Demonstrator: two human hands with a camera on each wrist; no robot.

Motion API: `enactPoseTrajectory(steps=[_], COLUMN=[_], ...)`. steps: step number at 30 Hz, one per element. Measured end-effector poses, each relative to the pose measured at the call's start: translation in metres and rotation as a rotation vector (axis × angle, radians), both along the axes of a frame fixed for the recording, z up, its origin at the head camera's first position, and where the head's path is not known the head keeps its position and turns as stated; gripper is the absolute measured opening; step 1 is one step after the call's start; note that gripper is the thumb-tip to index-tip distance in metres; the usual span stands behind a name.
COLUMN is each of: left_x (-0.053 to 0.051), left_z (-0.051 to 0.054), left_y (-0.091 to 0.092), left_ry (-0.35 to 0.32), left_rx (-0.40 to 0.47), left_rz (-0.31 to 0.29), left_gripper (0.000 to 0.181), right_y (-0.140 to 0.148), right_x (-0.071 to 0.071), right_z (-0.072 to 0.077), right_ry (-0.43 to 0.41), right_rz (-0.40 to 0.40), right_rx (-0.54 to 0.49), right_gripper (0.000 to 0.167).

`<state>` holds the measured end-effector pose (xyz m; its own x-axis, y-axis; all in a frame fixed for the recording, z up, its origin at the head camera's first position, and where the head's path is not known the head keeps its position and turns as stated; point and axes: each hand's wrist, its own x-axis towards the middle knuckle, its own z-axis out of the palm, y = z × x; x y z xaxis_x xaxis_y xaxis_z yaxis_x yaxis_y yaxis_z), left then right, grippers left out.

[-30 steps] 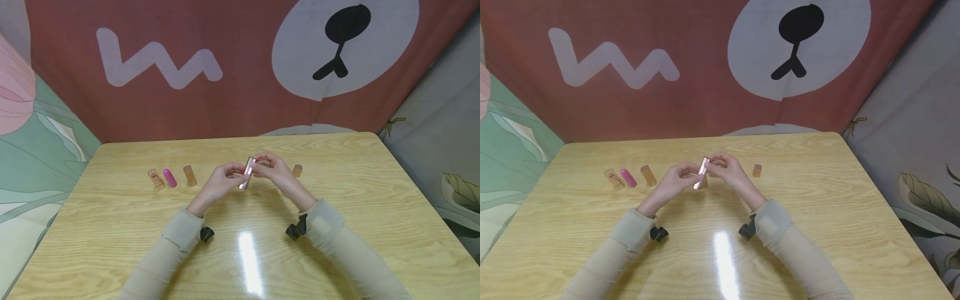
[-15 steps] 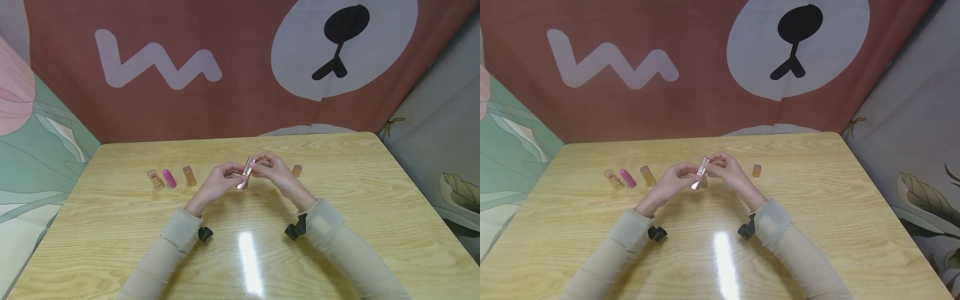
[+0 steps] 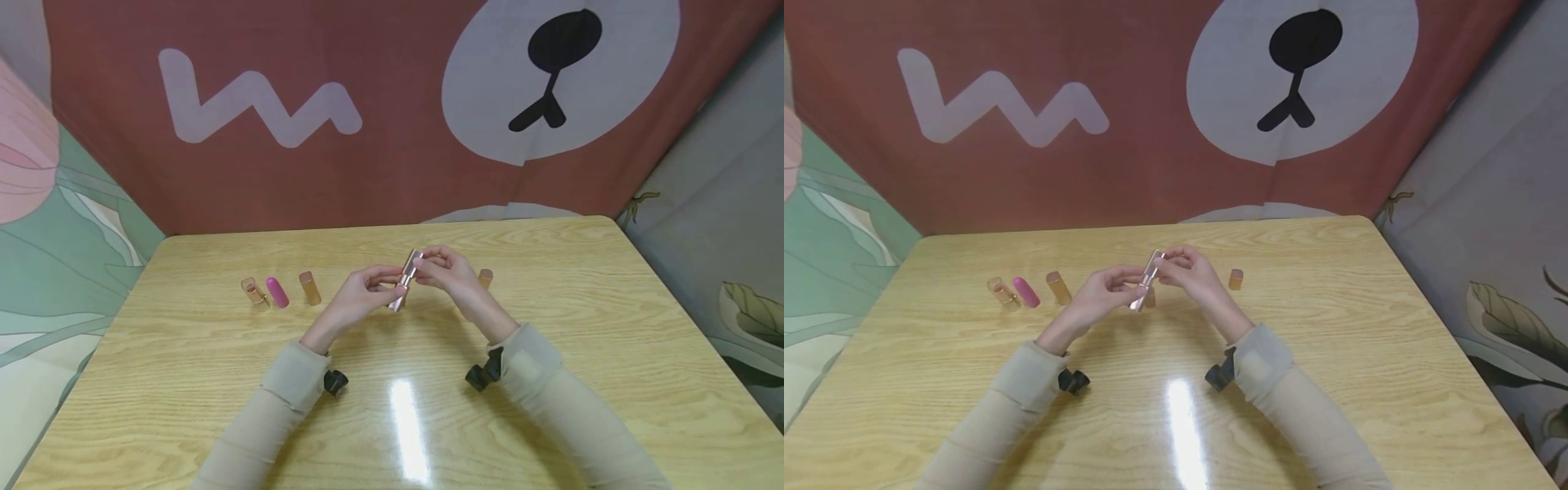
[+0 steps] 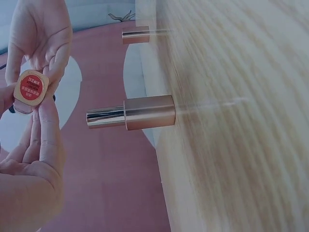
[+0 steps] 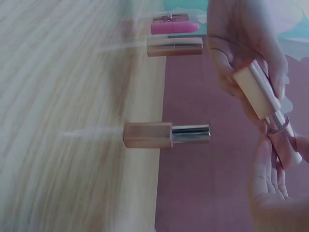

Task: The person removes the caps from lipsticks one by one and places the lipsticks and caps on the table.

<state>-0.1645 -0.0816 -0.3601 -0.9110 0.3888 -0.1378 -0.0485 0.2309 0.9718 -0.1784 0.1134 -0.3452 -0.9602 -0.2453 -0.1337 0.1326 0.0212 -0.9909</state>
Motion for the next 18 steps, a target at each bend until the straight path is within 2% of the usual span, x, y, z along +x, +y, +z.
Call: enactPoseTrajectory(steps=[3, 7, 13, 18], left_x=[0.0, 0.001, 0.001, -0.003], left_z=[-0.001, -0.001, 0.002, 0.001], left_y=[-0.001, -0.005, -0.015, -0.023], left_ry=[0.003, 0.017, 0.031, 0.001], left_rx=[0.009, -0.012, -0.026, -0.007], left_rz=[-0.012, 0.008, 0.084, 0.131], left_gripper=[0.046, 0.046, 0.046, 0.048], right_y=[0.003, 0.01, 0.025, 0.039], right_x=[-0.002, -0.006, -0.01, -0.012], right_z=[0.002, 0.003, 0.004, 0.004], right_ry=[-0.006, -0.009, -0.002, 0.007], right_rz=[-0.053, -0.099, -0.092, -0.087], right_rx=[-0.039, -0.057, -0.074, -0.041], right_gripper=[0.027, 0.028, 0.023, 0.019])
